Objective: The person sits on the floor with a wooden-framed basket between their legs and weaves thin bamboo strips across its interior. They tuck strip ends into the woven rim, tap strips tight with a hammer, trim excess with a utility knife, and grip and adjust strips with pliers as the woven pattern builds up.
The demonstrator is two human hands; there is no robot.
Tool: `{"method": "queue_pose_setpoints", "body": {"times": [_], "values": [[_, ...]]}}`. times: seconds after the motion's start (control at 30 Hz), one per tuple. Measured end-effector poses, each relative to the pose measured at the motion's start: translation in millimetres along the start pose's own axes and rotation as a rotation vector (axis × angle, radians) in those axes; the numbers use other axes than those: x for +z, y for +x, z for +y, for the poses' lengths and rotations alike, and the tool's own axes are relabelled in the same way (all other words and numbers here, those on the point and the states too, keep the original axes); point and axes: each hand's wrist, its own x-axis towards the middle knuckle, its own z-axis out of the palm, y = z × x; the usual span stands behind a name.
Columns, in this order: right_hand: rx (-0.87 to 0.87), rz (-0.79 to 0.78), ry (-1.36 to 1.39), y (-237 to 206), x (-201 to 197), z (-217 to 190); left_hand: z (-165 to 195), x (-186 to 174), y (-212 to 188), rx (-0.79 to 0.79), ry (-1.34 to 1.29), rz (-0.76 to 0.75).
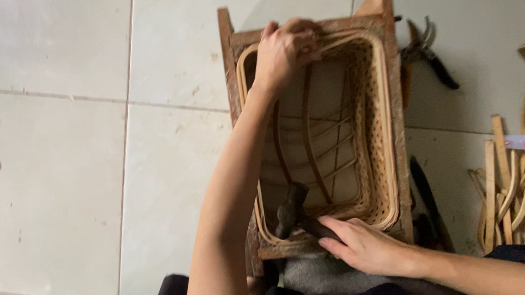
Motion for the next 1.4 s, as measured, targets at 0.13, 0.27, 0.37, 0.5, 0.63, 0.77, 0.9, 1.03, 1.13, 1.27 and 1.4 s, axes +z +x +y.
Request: {"method": "queue_pose_setpoints", "body": {"times": [0.13, 0.27, 0.37, 0.5, 0.63, 0.77, 0.9, 1.03, 1.13, 1.27, 1.4], "values": [[0.34, -0.165, -0.173, -4, -45, 15, 4, -1, 2, -0.014, 0.02, 0.029], [0.201, -0.243, -0.613, -20, -109, 14, 3, -2, 1, 0.025, -0.018, 0.067], [-0.024, -0.157, -0.83, -40, -136, 11, 1, -3, -4, 0.056, -0.046, 0.072], [0.021, -0.151, -0.74, -59, -139, 10, 5, -2, -8, 0.07, -0.044, 0.116], [0.104, -0.206, -0.723, -62, -130, 12, 9, -2, -7, 0.074, -0.021, 0.1], [0.168, -0.47, -0.994, -62, -120, 13, 11, -4, -7, 0.053, -0.011, 0.093], [-0.02, -0.227, -0.974, -63, -112, 17, 12, -5, -8, 0.095, 0.04, 0.085], [0.088, -0.278, -0.78, -66, -119, 28, 12, -5, -6, 0.037, 0.015, 0.058], [0.311, -0.153, -0.585, -70, -142, 50, 13, -5, -5, 0.075, -0.002, 0.108], [0.068, 0.562, -0.538, -65, -174, 104, 16, -9, -5, 0.043, -0.025, 0.084], [-0.035, 1.085, -0.551, -36, -183, 168, 18, -12, -3, 0.055, -0.004, 0.085]]}}
